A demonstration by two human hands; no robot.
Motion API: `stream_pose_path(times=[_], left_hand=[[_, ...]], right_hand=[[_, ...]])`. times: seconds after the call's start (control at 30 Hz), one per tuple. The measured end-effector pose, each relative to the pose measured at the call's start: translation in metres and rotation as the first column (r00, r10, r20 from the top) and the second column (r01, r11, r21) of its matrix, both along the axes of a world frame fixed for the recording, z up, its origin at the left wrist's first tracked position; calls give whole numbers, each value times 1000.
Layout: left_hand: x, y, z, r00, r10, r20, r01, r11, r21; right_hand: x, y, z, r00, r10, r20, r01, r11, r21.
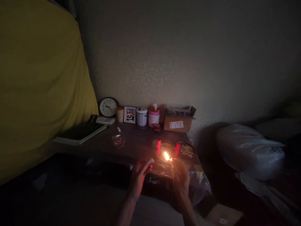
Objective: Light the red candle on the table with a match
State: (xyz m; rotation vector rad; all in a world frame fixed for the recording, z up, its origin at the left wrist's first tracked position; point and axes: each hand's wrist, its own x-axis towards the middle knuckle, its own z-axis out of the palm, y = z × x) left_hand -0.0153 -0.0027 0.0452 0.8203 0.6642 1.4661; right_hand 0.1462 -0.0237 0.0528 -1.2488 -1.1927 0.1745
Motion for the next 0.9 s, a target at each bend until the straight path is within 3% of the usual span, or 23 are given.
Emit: stream_pose_path(times=[0.4, 0.9], left_hand=[[-3, 8, -6, 1000, 12, 20, -11, 999, -37], [-3, 6, -4, 1000, -2, -6, 1, 999, -38]], right_hand=[[3, -1, 9, 999, -8, 39, 8, 1000, 9], [3, 7, 8, 995, 1, 102, -7, 998, 62]])
